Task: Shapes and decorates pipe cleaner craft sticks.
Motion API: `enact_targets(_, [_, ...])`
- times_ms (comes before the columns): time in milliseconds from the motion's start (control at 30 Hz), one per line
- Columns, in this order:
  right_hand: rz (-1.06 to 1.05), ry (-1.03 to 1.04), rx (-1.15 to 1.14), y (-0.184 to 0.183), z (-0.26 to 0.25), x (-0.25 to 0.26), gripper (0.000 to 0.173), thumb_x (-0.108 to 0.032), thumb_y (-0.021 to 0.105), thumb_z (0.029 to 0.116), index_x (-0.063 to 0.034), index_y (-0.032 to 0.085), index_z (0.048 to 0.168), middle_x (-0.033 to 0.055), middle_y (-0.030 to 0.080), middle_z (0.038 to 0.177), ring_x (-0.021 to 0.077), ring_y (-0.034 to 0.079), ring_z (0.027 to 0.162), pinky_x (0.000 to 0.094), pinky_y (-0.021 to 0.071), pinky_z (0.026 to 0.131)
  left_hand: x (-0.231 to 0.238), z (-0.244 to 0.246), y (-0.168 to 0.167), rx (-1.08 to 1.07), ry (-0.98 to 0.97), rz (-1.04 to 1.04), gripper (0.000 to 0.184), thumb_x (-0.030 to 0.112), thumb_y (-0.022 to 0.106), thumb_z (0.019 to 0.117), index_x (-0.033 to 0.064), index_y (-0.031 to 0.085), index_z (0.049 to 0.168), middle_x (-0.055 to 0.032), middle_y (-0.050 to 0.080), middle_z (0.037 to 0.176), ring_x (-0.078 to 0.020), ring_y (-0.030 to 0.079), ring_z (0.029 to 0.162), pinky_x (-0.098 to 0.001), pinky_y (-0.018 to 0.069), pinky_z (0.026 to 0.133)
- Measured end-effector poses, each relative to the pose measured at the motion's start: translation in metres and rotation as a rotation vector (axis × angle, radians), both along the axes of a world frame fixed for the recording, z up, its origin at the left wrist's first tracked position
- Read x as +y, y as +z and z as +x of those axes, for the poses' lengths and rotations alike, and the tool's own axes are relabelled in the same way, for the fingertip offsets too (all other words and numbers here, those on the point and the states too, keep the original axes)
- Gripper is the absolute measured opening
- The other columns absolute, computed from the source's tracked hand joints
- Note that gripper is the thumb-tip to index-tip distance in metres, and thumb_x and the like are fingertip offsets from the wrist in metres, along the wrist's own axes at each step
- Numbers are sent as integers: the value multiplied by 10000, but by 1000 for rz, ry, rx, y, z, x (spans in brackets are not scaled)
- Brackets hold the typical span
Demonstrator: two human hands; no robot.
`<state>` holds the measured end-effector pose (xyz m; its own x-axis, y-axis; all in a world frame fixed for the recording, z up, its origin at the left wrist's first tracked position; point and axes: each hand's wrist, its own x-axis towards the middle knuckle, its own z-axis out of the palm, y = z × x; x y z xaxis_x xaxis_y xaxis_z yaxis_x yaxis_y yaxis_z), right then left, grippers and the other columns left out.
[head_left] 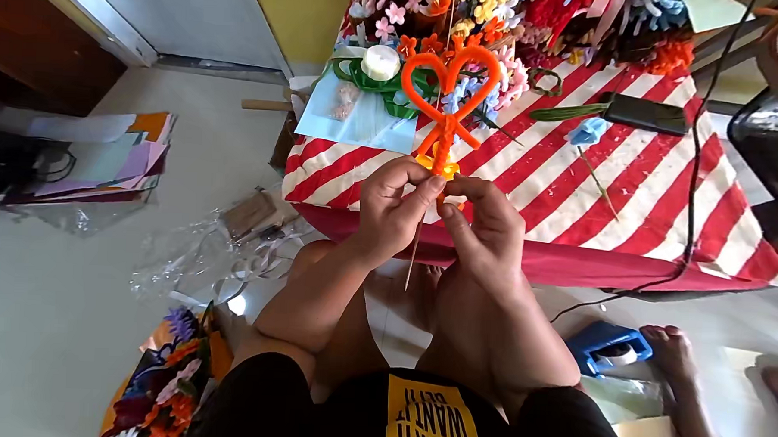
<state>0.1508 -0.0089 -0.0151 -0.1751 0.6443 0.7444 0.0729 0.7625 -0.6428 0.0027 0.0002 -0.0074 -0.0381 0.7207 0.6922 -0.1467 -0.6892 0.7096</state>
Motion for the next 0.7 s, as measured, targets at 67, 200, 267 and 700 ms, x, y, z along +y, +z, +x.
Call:
enact_targets(67, [-19,2,54,-1,-1,1,98,-10,625,941,25,638,1031,54,681,1002,63,663,970,247,571,872,1,3,0,5,-4,3,119,19,625,962,60,644,852,35,622,860,-3,609,786,-176,541,718])
enact_targets(200, [-73,8,82,3,2,-3,47,-16,637,956,17,665,975,30,658,906,44,649,801,212,582,737,0,6,1,3,-31,11,125,0,612,961,48,641,850,20,619,863,-14,606,804,-188,537,731])
enact_targets(267, [-103,9,97,6,3,-8,45,-1,620,956,10,664,956,15,640,862,35,631,748,198,573,687,-1,6,0,-72,-154,-67,132,-11,595,971,66,657,883,36,626,874,-11,610,804,-190,541,733])
enact_targets(700, [-385,80,236,6,-1,-9,114,18,621,950,-94,637,969,-57,659,801,12,626,661,182,561,621,-1,6,1,-215,-376,-353,240,48,503,1030,122,699,912,39,657,897,-25,624,805,-202,544,725])
